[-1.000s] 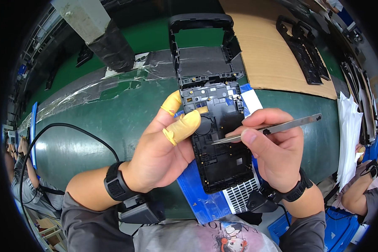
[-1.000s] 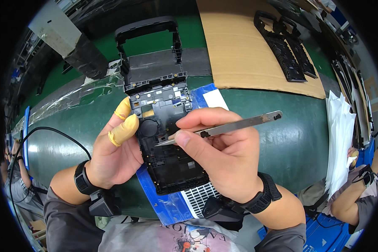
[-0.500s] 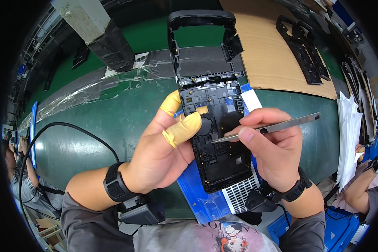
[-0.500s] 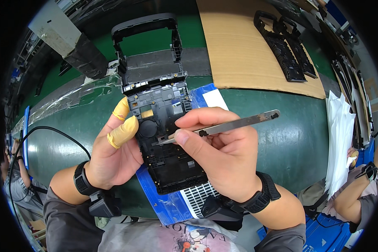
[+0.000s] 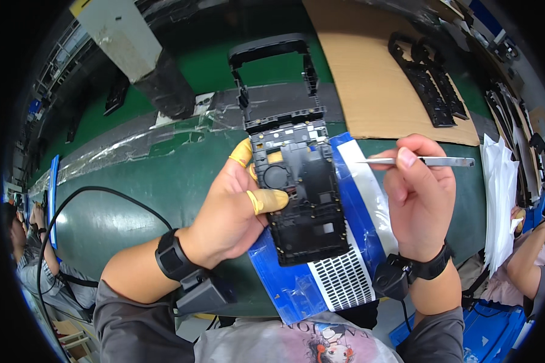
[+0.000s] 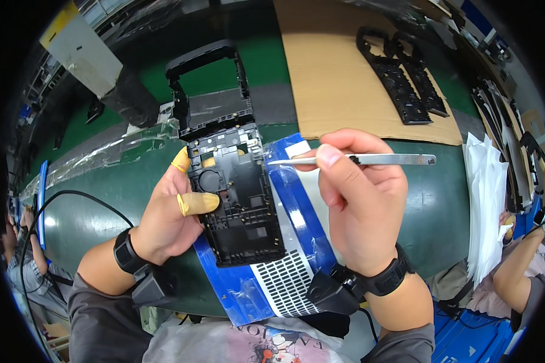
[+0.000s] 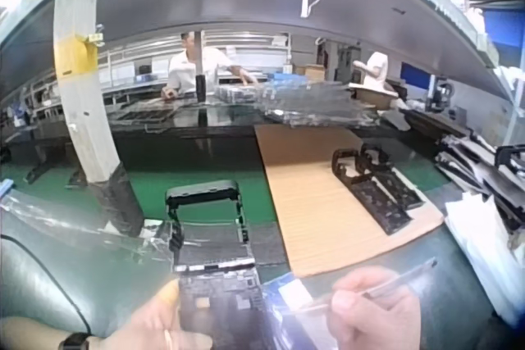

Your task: Assembling plastic housing components on a manufacturing line using tweezers.

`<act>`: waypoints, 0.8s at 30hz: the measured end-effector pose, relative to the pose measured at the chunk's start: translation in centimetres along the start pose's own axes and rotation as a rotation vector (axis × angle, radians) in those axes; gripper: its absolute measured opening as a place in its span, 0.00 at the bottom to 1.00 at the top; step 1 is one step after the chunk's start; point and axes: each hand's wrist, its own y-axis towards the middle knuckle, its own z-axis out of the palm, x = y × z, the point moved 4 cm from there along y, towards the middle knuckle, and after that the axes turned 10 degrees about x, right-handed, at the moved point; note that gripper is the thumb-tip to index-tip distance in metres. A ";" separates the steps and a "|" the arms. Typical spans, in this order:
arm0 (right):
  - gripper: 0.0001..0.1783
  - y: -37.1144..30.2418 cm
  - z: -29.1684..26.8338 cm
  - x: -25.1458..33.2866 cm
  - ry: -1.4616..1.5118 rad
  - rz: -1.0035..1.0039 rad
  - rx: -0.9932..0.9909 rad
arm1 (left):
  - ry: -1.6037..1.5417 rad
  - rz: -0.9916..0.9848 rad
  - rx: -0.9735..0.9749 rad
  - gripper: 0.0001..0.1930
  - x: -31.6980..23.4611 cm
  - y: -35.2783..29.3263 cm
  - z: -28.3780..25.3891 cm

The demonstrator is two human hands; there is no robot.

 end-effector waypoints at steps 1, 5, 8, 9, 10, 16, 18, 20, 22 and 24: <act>0.07 0.3 -0.6 0.1 0.017 -0.004 -0.013 | 0.115 -0.009 -0.014 0.30 -0.2 0.6 -0.8; 0.06 0.4 -1.6 1.1 0.037 -0.007 -0.066 | 0.324 0.040 -0.034 0.25 -2.8 6.0 -2.5; 0.07 0.1 -1.7 1.0 0.037 -0.061 -0.033 | 0.539 0.045 -0.079 0.24 -7.1 12.3 -3.4; 0.07 0.0 -1.4 1.0 0.038 -0.042 -0.004 | 0.789 0.107 -0.289 0.24 -9.0 14.5 -5.2; 0.07 -0.2 -1.2 1.2 0.033 -0.026 0.019 | 1.030 0.175 -0.497 0.25 -10.2 16.0 -6.1; 0.09 -0.6 -2.5 3.6 -0.019 -0.195 -0.032 | 2.003 0.475 -0.226 0.22 -3.0 22.2 4.6; 0.09 -0.4 -3.2 4.1 -0.039 -0.207 -0.056 | 2.078 0.186 -0.092 0.25 0.8 23.7 8.5; 0.09 -0.1 -3.5 4.4 -0.021 -0.218 -0.051 | 1.981 -0.033 -0.100 0.27 3.1 26.2 9.8; 0.09 0.2 -3.6 4.0 -0.009 -0.238 -0.039 | 1.829 -0.135 -0.143 0.25 3.7 27.3 9.6; 0.08 0.5 -3.7 3.4 -0.007 -0.178 -0.075 | 1.797 -0.067 0.004 0.22 3.5 29.4 7.3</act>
